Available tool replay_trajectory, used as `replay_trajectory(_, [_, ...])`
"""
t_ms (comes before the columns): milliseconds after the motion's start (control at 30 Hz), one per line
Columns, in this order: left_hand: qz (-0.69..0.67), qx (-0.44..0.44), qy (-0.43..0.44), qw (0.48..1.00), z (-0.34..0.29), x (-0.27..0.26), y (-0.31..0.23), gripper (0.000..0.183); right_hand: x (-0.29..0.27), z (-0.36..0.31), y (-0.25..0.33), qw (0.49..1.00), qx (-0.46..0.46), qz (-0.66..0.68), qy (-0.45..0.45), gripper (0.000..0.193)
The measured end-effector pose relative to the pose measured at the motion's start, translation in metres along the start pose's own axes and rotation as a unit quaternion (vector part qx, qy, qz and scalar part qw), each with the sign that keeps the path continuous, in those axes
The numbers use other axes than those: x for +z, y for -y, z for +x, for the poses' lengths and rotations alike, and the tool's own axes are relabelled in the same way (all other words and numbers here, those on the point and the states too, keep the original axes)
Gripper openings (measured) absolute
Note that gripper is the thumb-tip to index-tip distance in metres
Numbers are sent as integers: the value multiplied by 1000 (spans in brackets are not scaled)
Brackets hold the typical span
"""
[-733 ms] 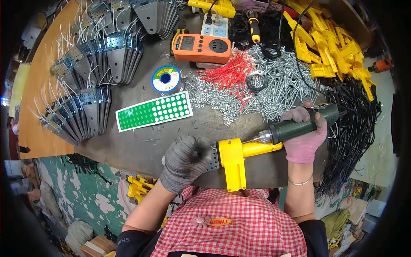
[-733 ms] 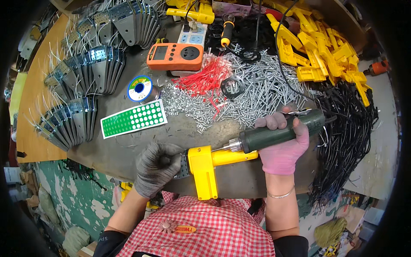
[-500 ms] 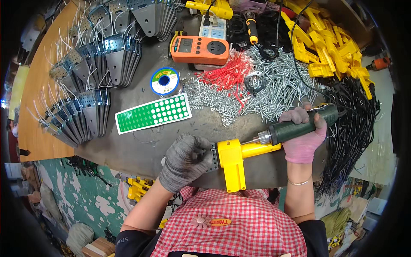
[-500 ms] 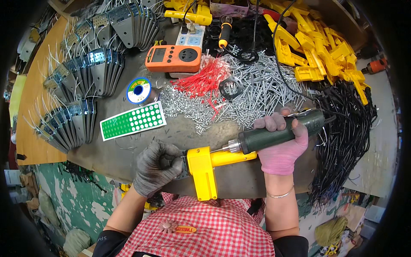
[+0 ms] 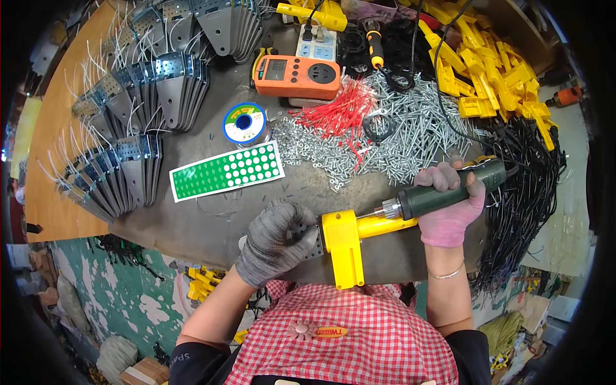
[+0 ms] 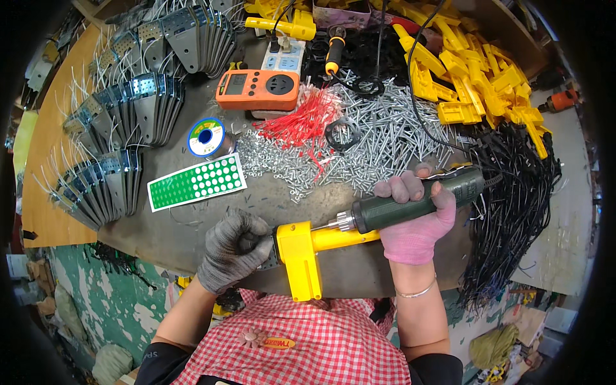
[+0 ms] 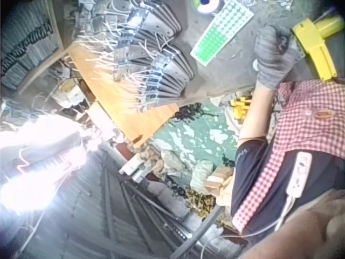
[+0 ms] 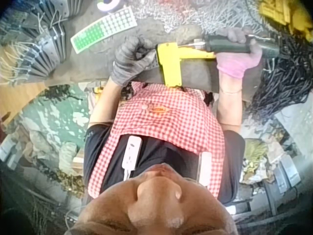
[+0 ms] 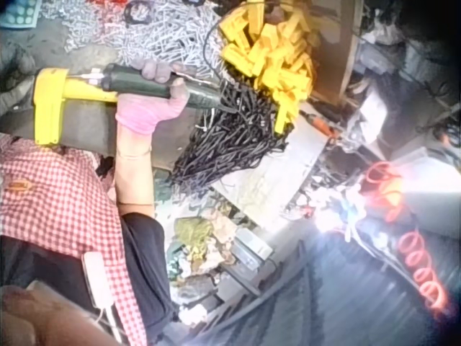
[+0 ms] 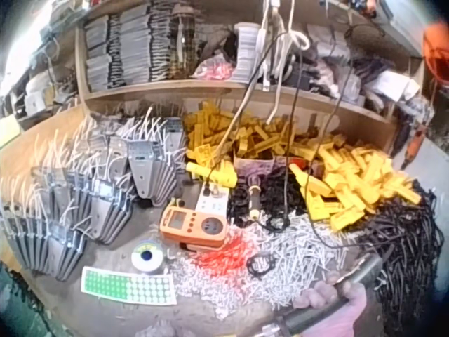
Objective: The person solders wires to metal plates with a soldering iron, then assembles a yellow plastic housing for a handheld device using an electric screwdriver to secure screws.
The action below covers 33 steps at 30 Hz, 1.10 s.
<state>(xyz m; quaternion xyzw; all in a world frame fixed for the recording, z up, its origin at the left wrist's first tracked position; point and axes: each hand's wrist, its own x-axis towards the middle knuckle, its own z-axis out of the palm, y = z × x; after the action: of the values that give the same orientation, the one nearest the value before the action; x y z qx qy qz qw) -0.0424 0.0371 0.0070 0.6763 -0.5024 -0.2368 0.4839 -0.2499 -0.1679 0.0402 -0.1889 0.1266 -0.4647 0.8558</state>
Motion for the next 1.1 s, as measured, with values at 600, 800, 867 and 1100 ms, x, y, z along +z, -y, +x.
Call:
replay_trajectory(600, [109, -118, -58, 985, 48, 3, -12, 16, -1, -6, 3, 1000, -12, -11, -27, 26])
replay_trajectory(800, [376, -55, -42, 924, 76, 12, 13, 14, -7, -27, 25, 999, -25, -19, 41, 29])
replay_trajectory(867, [367, -57, -10, 928, 77, 9, 17, 14, -8, -33, 23, 999, -26, -25, 38, 30])
replay_trajectory(1100, [355, -41, 13, 934, 80, 0, 12, 15, -3, -39, 8, 999, -14, -25, 24, 29])
